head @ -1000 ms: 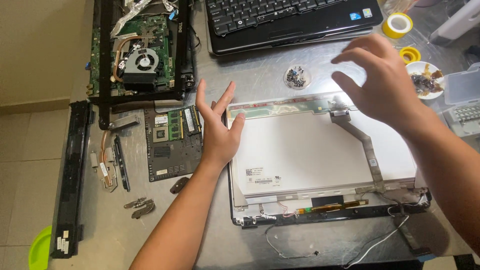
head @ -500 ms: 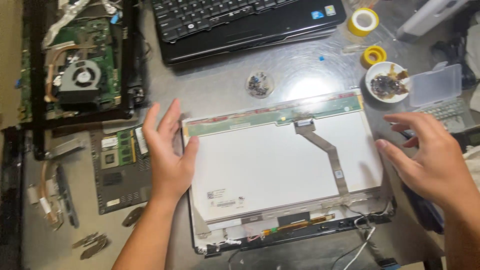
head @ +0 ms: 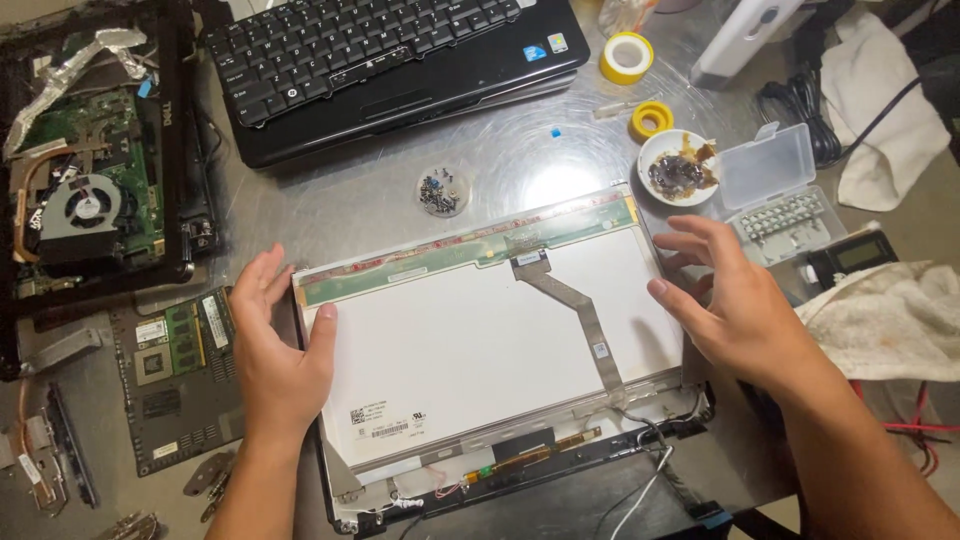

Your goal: The person works on a disassembled laptop LCD panel at a metal workbench. They lift and reposition the panel, arrange its ribbon and camera cables along the bottom edge, handle small screws from a cup, and use a screwdriver on the panel assembly.

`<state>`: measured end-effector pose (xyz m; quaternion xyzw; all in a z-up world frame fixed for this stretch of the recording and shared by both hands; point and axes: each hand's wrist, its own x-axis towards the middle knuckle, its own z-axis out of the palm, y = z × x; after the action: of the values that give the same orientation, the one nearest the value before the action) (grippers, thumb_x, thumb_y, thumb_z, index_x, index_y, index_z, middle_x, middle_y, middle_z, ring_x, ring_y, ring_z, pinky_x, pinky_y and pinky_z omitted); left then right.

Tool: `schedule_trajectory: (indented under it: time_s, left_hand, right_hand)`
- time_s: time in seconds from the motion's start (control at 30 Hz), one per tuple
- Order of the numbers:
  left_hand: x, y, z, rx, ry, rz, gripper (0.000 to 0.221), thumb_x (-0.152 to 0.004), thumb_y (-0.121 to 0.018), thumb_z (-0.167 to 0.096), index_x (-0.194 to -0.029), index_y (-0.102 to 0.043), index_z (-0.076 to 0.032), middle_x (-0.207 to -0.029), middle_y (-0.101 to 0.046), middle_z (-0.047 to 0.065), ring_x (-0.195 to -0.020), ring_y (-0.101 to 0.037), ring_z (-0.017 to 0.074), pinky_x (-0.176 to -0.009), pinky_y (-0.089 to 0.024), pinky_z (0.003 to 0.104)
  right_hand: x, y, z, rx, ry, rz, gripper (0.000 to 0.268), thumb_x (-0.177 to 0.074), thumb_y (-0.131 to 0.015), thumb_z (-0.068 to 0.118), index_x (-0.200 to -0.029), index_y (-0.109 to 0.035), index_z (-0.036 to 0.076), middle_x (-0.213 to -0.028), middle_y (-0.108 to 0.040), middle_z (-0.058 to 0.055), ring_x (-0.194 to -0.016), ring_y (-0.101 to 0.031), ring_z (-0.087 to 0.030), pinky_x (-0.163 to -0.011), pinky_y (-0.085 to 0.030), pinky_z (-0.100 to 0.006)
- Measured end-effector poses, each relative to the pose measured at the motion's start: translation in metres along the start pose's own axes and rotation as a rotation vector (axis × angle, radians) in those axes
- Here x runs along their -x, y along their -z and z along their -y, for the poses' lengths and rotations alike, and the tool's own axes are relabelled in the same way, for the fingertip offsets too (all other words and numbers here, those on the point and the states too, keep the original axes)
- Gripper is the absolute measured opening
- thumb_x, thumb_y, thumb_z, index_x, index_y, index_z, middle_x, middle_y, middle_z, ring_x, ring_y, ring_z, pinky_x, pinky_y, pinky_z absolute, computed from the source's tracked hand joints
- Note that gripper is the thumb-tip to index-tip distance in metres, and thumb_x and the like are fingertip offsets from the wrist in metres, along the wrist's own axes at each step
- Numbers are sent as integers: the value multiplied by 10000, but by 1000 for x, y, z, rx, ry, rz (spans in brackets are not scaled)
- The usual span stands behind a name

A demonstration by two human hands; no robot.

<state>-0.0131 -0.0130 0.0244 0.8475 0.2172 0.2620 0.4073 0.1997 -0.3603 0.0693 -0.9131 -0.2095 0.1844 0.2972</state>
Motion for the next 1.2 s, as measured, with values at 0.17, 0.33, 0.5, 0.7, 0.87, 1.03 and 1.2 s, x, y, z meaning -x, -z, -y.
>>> schedule_trajectory:
  time_s: [0.17,0.33,0.5,0.7,0.87,1.03,1.2]
  left_hand:
    - [-2,0,9,85,-67,-25,616,-949,-623,-61,-1470,-303,13,-1489,-489,303,-1357,-537,416,-1182,-395,480]
    - [0,3,12,350,-128,-61,544,-993,-514,56,-1468,-260,-12,-1399,-454,356,-1402,-489,456,-1222,-458,579]
    - [8,7,28,638,-29,-190,572,-1076,-457,134,-1555,-305,-140,-1445,-458,321,-1371,-521,425,-1334,-494,563]
    - [15,2,2,789,256,-453,483,-980,-581,-96,-1429,-510,-261,-1417,-670,83,-1393,-741,457,-1231,-651,518]
    - [5,7,-4,871,353,-566,399,-913,-608,-106,-1303,-595,-191,-1309,-717,131,-1323,-772,471,-1176,-676,504]
    - [-2,9,-20,988,561,-694,371,-837,-638,-98,-1196,-651,-191,-1238,-785,105,-1209,-837,459,-1044,-683,492]
    - [-5,14,-27,1040,671,-686,299,-832,-650,-92,-1115,-675,-186,-1213,-803,69,-1241,-834,443,-1023,-679,499]
  right_hand:
    - [-6,0,-2,-75,-23,33,571,-907,-648,258,-1425,-446,130,-1433,-644,-63,-1140,-659,-210,-914,-492,-368]
    - [2,0,7,-204,-30,17,482,-945,-614,241,-1397,-535,95,-1418,-624,-102,-1269,-621,-232,-1058,-480,-375]
    - [10,-6,13,-245,-75,-70,382,-958,-667,223,-1330,-618,155,-1192,-650,-58,-1010,-615,-148,-897,-479,-294]
    - [11,-9,10,-345,120,-124,359,-976,-676,68,-1312,-558,19,-1293,-623,-145,-1149,-639,-237,-991,-559,-311]
    - [14,-16,1,-313,175,-161,321,-988,-727,45,-1287,-610,44,-1287,-654,-112,-1139,-638,-204,-915,-565,-285]
    - [20,-14,10,-214,176,-153,315,-1007,-754,87,-1293,-635,30,-1298,-686,-129,-1114,-639,-207,-818,-557,-283]
    - [28,-14,8,-265,166,-192,272,-1028,-730,8,-1267,-601,-11,-1430,-633,-260,-1229,-648,-254,-895,-561,-295]
